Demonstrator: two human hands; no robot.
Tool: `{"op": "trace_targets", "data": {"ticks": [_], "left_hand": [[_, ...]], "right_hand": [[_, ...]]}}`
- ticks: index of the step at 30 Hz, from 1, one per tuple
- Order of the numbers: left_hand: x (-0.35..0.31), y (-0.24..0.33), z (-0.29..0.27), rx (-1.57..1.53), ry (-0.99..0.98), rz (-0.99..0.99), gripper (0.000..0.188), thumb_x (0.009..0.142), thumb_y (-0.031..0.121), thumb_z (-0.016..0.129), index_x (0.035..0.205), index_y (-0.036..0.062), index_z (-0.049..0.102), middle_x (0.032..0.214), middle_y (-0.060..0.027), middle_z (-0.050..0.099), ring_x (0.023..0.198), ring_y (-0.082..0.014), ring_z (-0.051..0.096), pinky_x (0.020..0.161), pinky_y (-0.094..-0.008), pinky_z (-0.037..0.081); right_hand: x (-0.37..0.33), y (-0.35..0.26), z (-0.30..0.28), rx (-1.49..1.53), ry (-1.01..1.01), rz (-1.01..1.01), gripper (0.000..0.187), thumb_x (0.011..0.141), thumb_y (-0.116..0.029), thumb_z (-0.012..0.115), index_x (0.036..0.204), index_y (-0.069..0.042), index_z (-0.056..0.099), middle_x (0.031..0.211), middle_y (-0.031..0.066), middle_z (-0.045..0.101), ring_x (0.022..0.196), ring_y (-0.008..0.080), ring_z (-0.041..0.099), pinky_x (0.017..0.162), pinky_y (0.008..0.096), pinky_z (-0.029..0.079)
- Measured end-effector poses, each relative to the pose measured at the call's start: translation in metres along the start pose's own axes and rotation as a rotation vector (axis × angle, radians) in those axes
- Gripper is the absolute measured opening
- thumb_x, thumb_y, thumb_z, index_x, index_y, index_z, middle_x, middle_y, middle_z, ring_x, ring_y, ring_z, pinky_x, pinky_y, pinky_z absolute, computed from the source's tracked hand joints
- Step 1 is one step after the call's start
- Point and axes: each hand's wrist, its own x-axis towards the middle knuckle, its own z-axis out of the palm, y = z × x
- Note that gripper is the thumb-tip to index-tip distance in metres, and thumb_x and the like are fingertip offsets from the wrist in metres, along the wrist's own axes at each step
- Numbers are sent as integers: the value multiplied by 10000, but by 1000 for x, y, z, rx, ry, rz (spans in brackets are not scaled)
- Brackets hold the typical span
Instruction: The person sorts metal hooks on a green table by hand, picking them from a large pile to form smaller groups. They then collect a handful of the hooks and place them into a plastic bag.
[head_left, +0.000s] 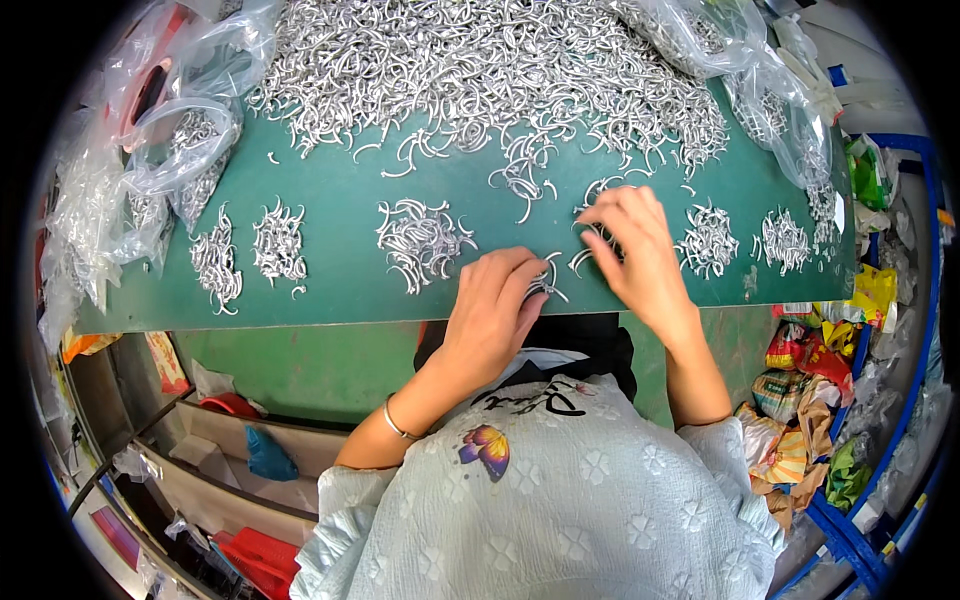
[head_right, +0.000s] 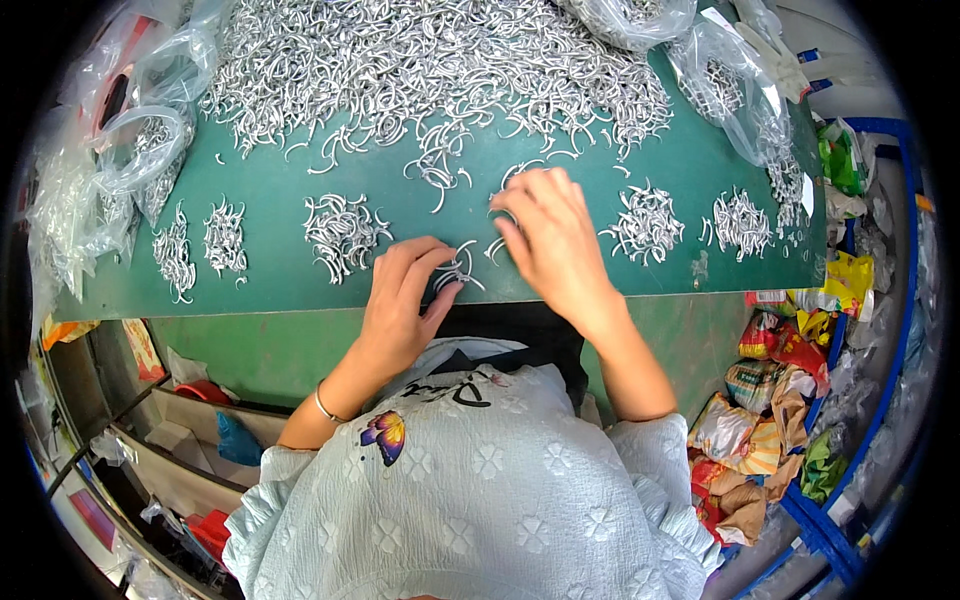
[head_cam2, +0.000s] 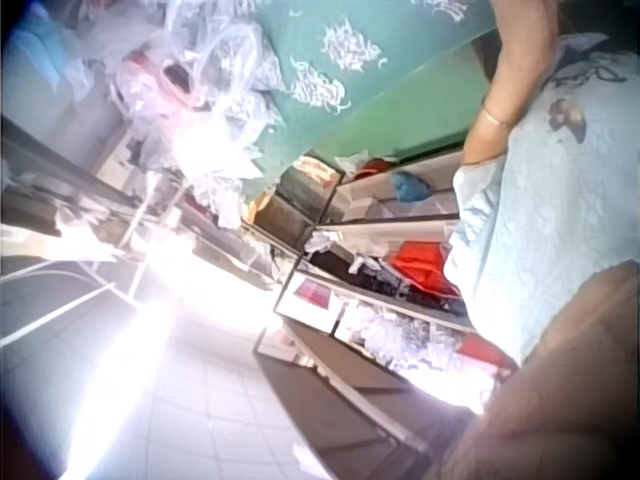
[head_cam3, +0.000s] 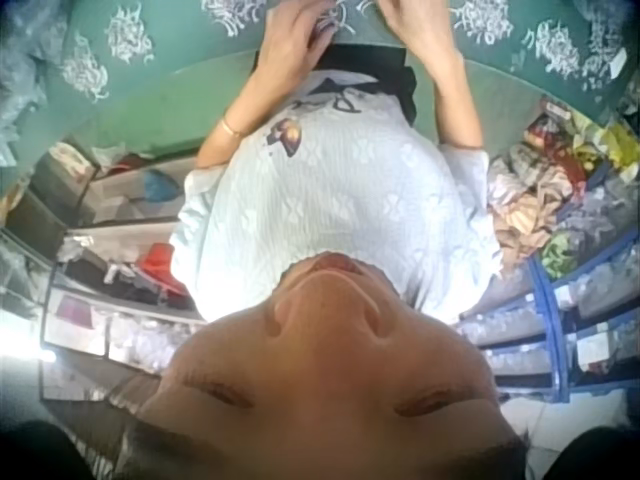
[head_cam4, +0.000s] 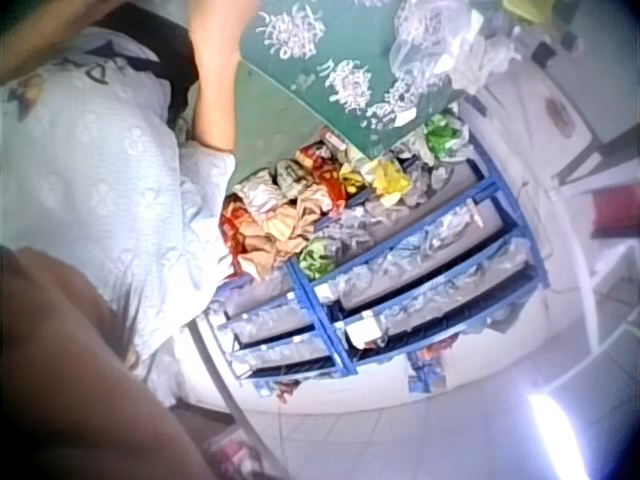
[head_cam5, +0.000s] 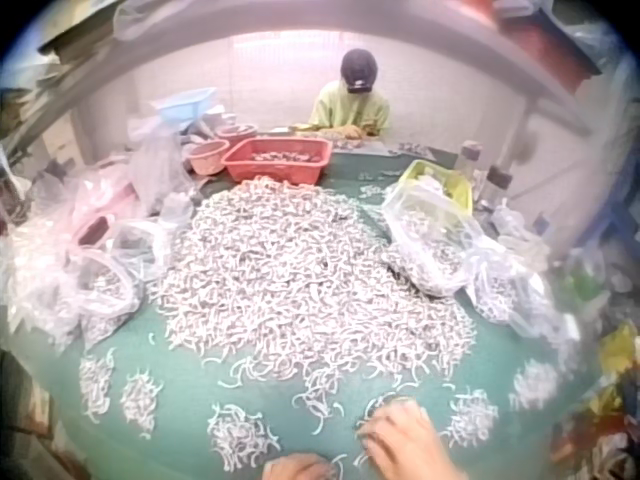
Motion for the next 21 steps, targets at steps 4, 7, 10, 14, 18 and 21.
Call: {"op": "trace_targets", "data": {"ticks": [4, 7, 10, 14, 18, 21], "left_hand": [[-6, 6, -2, -10, 107, -86, 472, 723, -44, 769, 1156, 11, 589, 1086, -127, 599, 1015, -279, 581, 818, -344, 484], [-28, 16, -10, -210, 38, -173, 503, 743, -77, 740, 1206, 0, 561, 1029, -125, 628, 921, -251, 620, 766, -311, 507], [-55, 11, -5, -777, -268, -539, 366, 919, 23, 596, 1270, -37, 510, 1057, -146, 635, 899, -207, 645, 712, -277, 513], [-60, -20, 32, -1657, -219, -1131, 488, 1045, 316, 385, 1314, -88, 442, 1223, -237, 597, 1120, -318, 615, 965, -394, 507], [-45, -27, 46, -2149, -218, -1111, 609, 1042, 431, 271, 1339, -82, 409, 1288, -296, 545, 1222, -395, 545, 1095, -490, 406], [-58, -35, 58, -2472, -229, -972, 569, 1038, 410, 311, 1319, -69, 441, 1284, -271, 558, 1197, -383, 566, 1075, -488, 425]], "right_hand": [[-6, -16, -1, 3, -133, -77, 367, 744, -71, 740, 1091, -34, 630, 1078, 81, 552, 1001, 271, 504, 832, 381, 380], [-11, -27, -4, -17, -179, -104, 475, 734, -136, 757, 1174, -36, 609, 1127, 82, 549, 1027, 261, 499, 857, 384, 367], [-15, -33, 2, -15, -219, -74, 474, 746, -159, 748, 1185, -45, 613, 1134, 86, 544, 1019, 267, 496, 858, 394, 360], [-18, -34, 8, -10, -257, -118, 376, 742, -107, 720, 1099, -26, 635, 1091, 100, 550, 988, 258, 519, 818, 364, 390], [-28, -33, 19, 82, -195, -165, 291, 748, -65, 636, 1031, -1, 627, 1064, 123, 549, 951, 277, 547, 806, 378, 440], [-40, -41, 24, 173, -180, -196, 219, 738, -59, 608, 948, 5, 599, 1032, 137, 545, 916, 309, 557, 798, 400, 466]]}}
